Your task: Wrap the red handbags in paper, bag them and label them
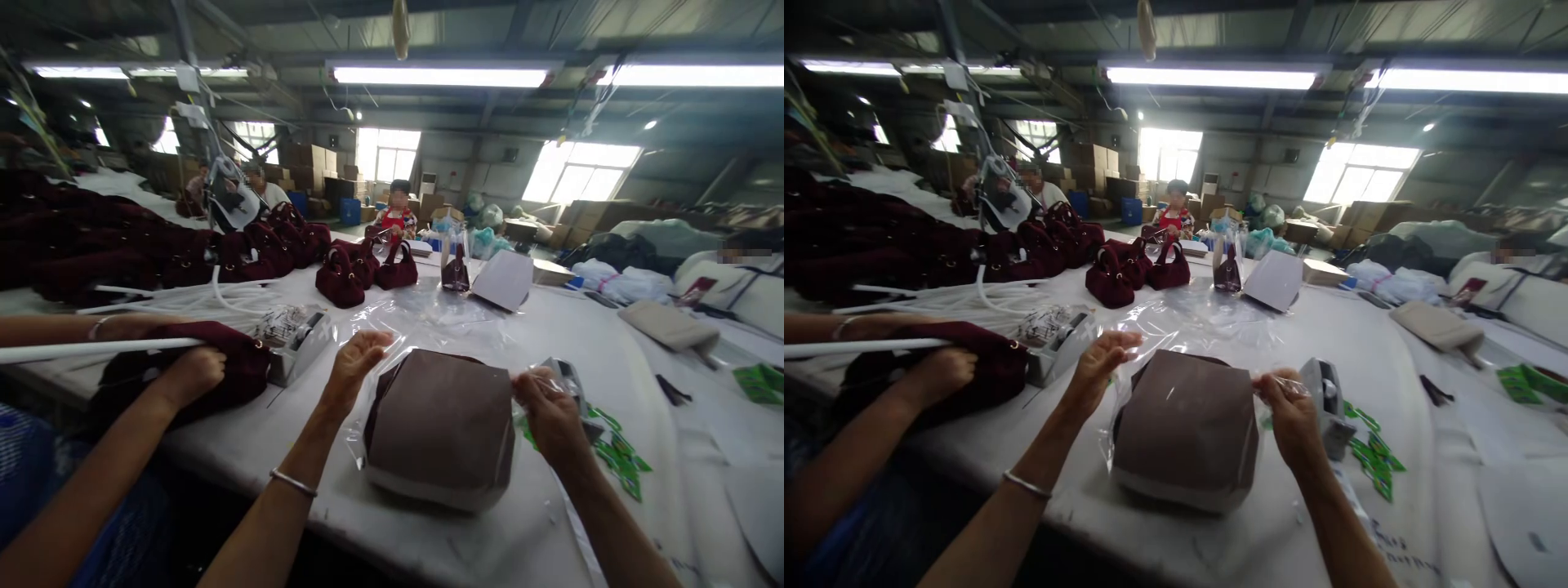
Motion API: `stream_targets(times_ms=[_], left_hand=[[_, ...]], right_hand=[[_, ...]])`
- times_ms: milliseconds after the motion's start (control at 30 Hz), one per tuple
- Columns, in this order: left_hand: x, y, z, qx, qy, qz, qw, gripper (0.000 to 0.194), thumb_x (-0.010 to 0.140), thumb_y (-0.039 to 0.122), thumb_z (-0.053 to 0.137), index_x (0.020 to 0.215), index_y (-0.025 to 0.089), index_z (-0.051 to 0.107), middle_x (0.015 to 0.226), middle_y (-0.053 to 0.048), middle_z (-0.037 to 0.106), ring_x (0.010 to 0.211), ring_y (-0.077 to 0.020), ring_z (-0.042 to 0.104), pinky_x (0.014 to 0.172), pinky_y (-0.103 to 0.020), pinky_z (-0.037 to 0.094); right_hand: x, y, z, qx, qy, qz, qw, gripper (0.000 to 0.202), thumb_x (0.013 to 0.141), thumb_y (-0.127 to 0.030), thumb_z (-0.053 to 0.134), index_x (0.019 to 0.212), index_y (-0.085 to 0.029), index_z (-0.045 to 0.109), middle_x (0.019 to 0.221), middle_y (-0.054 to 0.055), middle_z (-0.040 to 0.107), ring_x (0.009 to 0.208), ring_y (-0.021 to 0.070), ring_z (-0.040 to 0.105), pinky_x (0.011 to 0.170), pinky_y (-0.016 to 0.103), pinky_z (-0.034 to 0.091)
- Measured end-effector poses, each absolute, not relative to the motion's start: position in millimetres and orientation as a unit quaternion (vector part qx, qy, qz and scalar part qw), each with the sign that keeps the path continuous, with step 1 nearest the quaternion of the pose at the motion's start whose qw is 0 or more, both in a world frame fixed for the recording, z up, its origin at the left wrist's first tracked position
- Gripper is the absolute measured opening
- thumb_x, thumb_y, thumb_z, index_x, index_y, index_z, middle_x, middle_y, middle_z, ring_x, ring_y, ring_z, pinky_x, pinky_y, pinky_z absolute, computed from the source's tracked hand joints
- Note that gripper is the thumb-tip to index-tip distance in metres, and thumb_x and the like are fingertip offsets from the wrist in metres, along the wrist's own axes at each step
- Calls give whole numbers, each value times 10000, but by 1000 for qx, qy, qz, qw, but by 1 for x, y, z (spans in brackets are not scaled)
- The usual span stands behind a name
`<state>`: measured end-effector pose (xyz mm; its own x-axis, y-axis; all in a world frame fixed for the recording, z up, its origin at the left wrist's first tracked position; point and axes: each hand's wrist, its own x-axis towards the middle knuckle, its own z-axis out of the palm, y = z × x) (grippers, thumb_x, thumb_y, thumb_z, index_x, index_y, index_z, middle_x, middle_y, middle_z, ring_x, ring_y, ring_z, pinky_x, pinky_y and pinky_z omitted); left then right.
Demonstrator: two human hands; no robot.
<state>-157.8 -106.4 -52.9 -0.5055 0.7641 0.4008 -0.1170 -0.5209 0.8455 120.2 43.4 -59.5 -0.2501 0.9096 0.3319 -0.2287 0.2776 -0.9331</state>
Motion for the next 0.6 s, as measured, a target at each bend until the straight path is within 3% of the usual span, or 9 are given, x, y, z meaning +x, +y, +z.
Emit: stream_targets(times_ms=[133,200,300,367,467,600], left_hand=[[-172,-113,-49,403,445,757,258,287,788,424,780,802,147,704,800,-52,705,761,-161,643,777,-286,512],[-174,-115,-45,401,461,750,251,323,805,442,755,925,147,702,872,-63,714,758,-169,666,760,-298,528],[-170,-118,-40,403,493,745,202,448,779,426,780,1125,192,618,1144,-93,682,896,-211,702,767,-312,547],[-164,-120,-38,402,509,747,147,393,777,391,786,1070,211,595,1219,-88,646,978,-223,694,800,-317,547],[-158,-121,-37,402,514,752,94,224,829,367,736,905,200,608,1136,-63,656,1010,-209,673,846,-312,531],[-165,-117,-34,362,463,791,168,249,784,356,768,781,180,591,885,-20,665,851,-149,660,767,-251,515]], right_hand=[[123,45,-59,-301,-601,497,550,288,737,-478,823,740,-215,706,726,25,676,658,167,629,621,287,557],[124,45,-58,-296,-588,517,547,276,726,-460,837,758,-218,708,757,27,684,695,180,659,658,309,589],[123,45,-56,-298,-579,525,548,275,704,-440,856,752,-206,720,781,25,674,691,173,670,657,306,610],[123,45,-57,-301,-579,518,553,273,697,-434,862,738,-201,728,791,22,668,678,161,668,644,286,611],[122,45,-57,-296,-579,519,555,275,688,-435,869,741,-201,735,786,26,681,676,166,681,651,287,621],[124,45,-55,-280,-585,520,556,264,703,-439,860,748,-206,743,752,31,693,666,166,690,644,281,623]])
